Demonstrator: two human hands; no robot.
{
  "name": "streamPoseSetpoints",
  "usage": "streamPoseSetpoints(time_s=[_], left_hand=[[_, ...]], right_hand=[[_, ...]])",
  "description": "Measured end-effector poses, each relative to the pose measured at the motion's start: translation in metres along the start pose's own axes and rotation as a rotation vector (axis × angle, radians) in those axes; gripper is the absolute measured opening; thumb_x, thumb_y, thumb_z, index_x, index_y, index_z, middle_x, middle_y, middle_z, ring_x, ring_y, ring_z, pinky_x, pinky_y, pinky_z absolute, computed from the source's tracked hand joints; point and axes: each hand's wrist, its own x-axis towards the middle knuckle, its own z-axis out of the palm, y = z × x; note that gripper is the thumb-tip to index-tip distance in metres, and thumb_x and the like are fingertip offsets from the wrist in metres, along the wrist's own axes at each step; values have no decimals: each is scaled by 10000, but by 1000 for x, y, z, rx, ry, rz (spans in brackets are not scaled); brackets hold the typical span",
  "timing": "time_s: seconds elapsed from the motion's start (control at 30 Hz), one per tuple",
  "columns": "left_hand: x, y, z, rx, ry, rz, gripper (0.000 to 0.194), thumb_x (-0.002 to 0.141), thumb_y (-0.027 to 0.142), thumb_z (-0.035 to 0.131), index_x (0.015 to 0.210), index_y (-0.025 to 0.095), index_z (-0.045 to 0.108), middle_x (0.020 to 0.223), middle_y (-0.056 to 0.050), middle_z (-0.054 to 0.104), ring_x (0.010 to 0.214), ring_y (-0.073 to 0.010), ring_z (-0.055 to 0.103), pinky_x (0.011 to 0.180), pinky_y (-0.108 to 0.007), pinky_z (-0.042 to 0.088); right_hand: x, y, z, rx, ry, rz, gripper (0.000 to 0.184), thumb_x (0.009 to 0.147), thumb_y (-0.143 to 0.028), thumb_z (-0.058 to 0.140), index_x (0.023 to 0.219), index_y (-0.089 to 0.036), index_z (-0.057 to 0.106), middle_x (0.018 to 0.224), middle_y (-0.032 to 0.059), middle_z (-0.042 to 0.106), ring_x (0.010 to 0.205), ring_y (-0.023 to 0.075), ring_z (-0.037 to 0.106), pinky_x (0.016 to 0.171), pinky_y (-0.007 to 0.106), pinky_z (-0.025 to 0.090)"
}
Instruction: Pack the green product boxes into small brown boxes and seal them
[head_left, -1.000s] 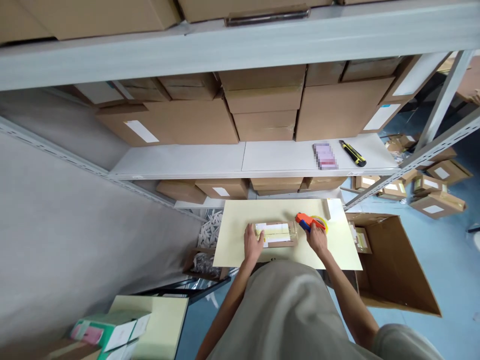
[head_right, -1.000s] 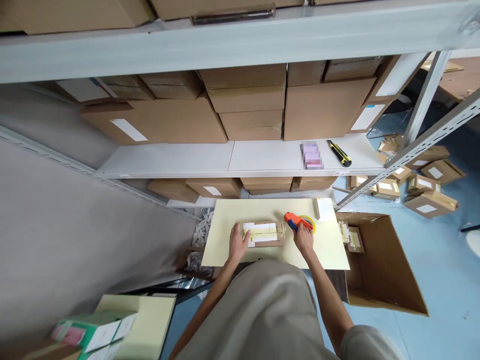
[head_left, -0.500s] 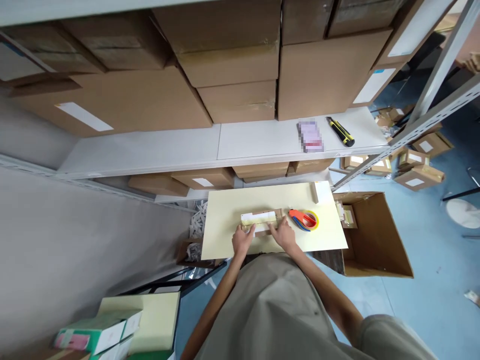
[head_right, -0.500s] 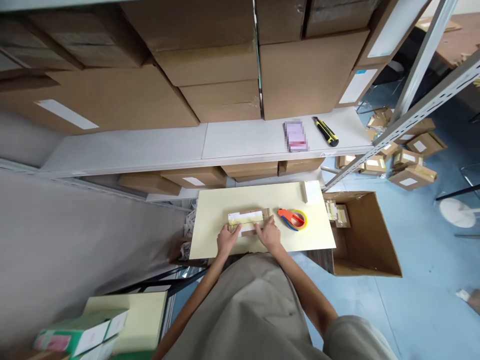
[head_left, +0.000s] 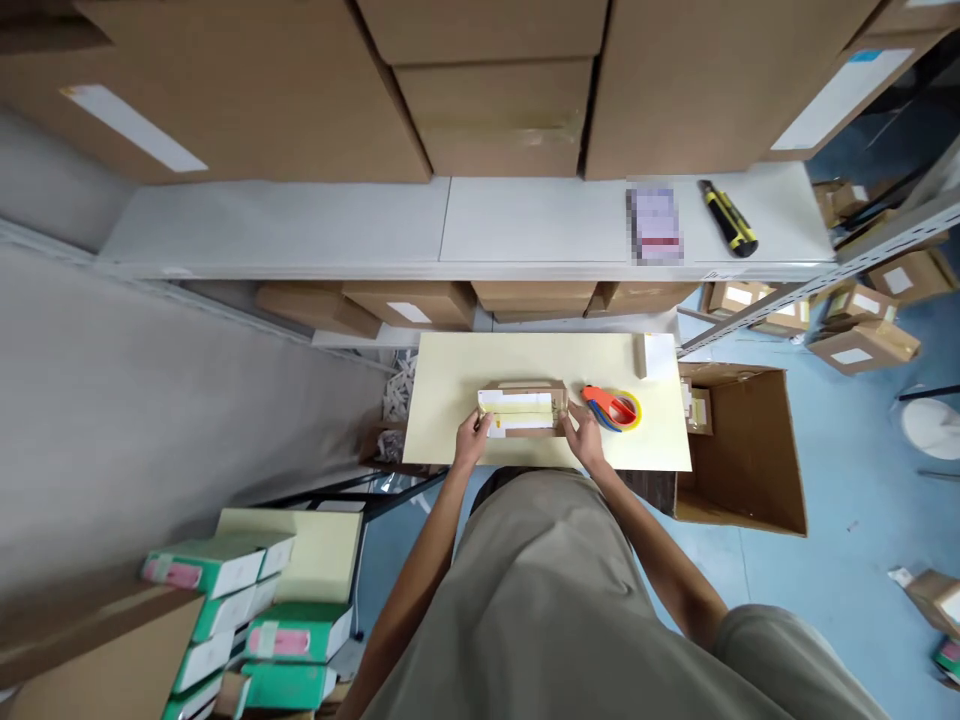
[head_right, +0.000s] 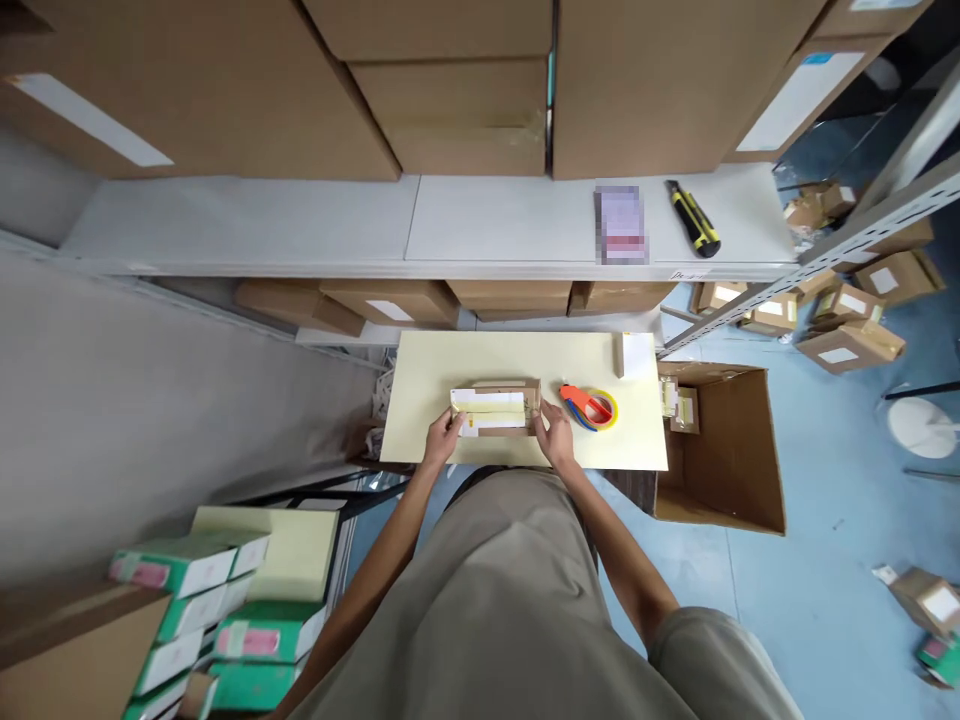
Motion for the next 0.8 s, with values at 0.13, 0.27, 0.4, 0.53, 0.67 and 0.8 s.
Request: streamPoseSetpoints(time_s=[0.13,0.27,0.4,0.53,0.67,0.8], left_hand=[[-2,-17,2,-16,169,4,256,937,303,723,1167,203,772,1187,-110,759,1036,-242,758,1042,-383,624],[-4,-42,15,-159,191,-96,323,925,227,716,1239,171,769,1274,-149,769,1140,-272,771,1145,-447,602],[-34,-68,41,-459,225,-119,538,981,290,744,1490,134,667,1578,-216,668,1434,-325,681,1252,-502,545],[-86,-80,79,-601,302,-211,551,1005,320,737,1506,105,661,1613,-247,640,1476,-352,665,1267,-525,540],[-125,-75,122,-656,262,-209,469,973,344,773,1390,133,740,1477,-209,750,1401,-365,717,1225,-554,574],[-144,-46,167,-661,196,-106,325,970,318,762,1243,143,786,1263,-170,836,1213,-314,801,1115,-479,637]], right_hand=[[-5,8,16,3,-15,15,530,1073,-383,452,1438,-139,749,1361,220,720,1215,319,722,1111,452,580],[-7,24,17,31,-196,-26,546,1073,-328,428,1542,-187,670,1464,181,687,1202,270,736,1114,417,592],[-2,55,-16,-280,-81,-12,553,1080,-349,465,1556,-108,608,1576,249,620,1502,351,562,1301,535,429],[22,81,-47,-559,-8,181,617,1031,-355,573,1516,23,525,1526,375,594,1514,446,528,1278,590,415],[39,83,-49,-520,-108,228,528,1068,-420,495,1415,-30,573,1418,365,649,1364,442,648,1176,604,494],[17,74,-56,-322,-179,177,633,1051,-666,489,1295,-99,625,1257,281,738,1173,375,726,1018,511,593]])
